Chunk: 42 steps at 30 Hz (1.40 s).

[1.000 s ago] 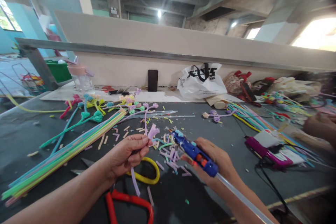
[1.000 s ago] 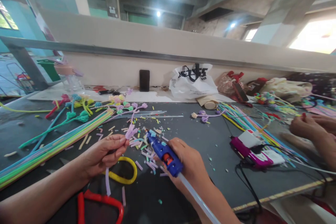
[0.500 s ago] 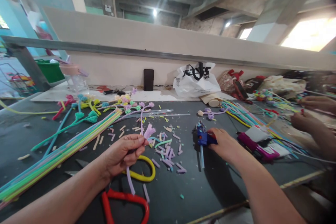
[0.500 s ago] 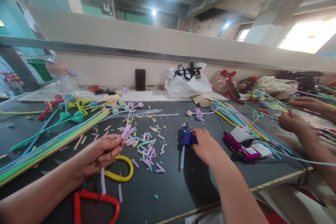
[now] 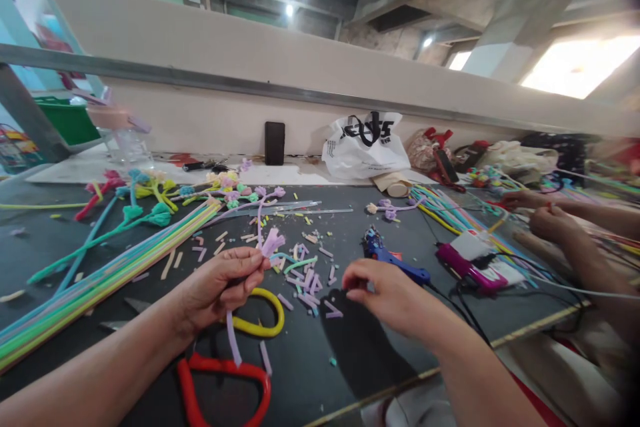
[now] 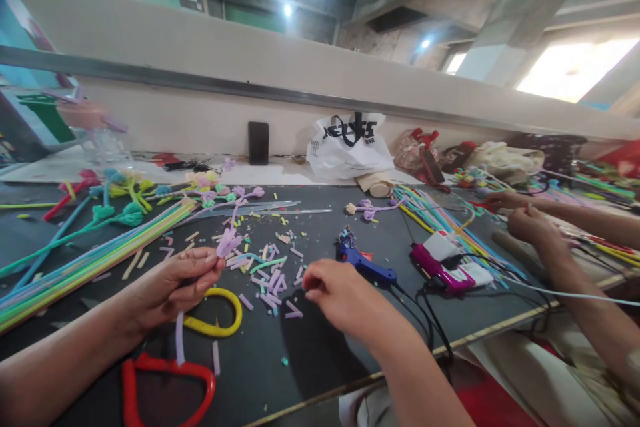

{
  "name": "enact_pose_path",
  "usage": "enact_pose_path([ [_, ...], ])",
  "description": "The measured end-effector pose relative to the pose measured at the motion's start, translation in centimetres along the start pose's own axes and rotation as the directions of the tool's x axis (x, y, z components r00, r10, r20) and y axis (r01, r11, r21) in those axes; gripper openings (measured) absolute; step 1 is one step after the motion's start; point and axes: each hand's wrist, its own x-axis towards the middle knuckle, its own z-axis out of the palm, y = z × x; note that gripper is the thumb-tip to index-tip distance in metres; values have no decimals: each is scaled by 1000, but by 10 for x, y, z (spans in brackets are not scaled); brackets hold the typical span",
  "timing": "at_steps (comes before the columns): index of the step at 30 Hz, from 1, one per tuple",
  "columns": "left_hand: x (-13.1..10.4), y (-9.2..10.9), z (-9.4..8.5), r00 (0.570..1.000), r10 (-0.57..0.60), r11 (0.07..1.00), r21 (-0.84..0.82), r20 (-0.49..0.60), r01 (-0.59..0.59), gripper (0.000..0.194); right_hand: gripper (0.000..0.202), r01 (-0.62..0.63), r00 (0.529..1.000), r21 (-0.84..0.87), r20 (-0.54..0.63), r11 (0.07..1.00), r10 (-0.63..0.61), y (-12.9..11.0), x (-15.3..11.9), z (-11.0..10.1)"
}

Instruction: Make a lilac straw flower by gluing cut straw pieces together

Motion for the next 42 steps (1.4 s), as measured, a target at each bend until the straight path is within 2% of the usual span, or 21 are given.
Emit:
enact_pose_path([
  [3,0,0,0,1000,5,1000,-2,-3,-5,14,13,12,999,8,46,1000,-12,-13,0,13],
  [8,1,-1,0,1000,5,1000,1,-14,-5,15,12,-27,999,-139,37,990,32,-22,5,30],
  [11,0,-1,0,1000,-3,1000,1,-3,3,15,15,7,1000,-248,23,969,-1,-26,5,34],
  [13,0,-1,1,1000,-3,1000,-3,2,3,16,15,19,1000,-258,10,966,-17,-25,4,33],
  [16,-1,0,3,1000,-2,1000,-11,0,2,15,12,-46,998,-123,-55,991,40,-18,4,25],
  [20,-1,-1,2,1000,-12,1000,-24,6,12,14,12,-127,982,181,-116,975,149,-8,7,16],
  [24,1,0,2,1000,-16,1000,-24,-7,16,14,11,-176,964,521,-80,835,253,-6,12,16],
  [26,1,0,4,1000,-20,1000,-18,-7,20,14,5,-164,958,641,-78,750,276,-9,14,15],
  [28,0,1,6,999,-31,999,-13,-7,31,14,7,-123,958,716,-96,687,271,-16,13,14],
  [33,-3,-2,13,997,-76,997,-1,-3,76,16,10,14,953,753,-209,657,219,-42,10,14],
  [36,-4,-6,16,994,-110,994,12,20,109,16,8,-17,960,777,-164,629,228,-58,10,18],
  [38,-4,-9,17,991,-132,991,17,32,132,16,7,-27,956,766,-168,643,241,-65,11,21],
  [42,-3,-12,17,989,-144,989,28,23,144,13,2,157,911,661,-384,734,151,-69,14,27],
])
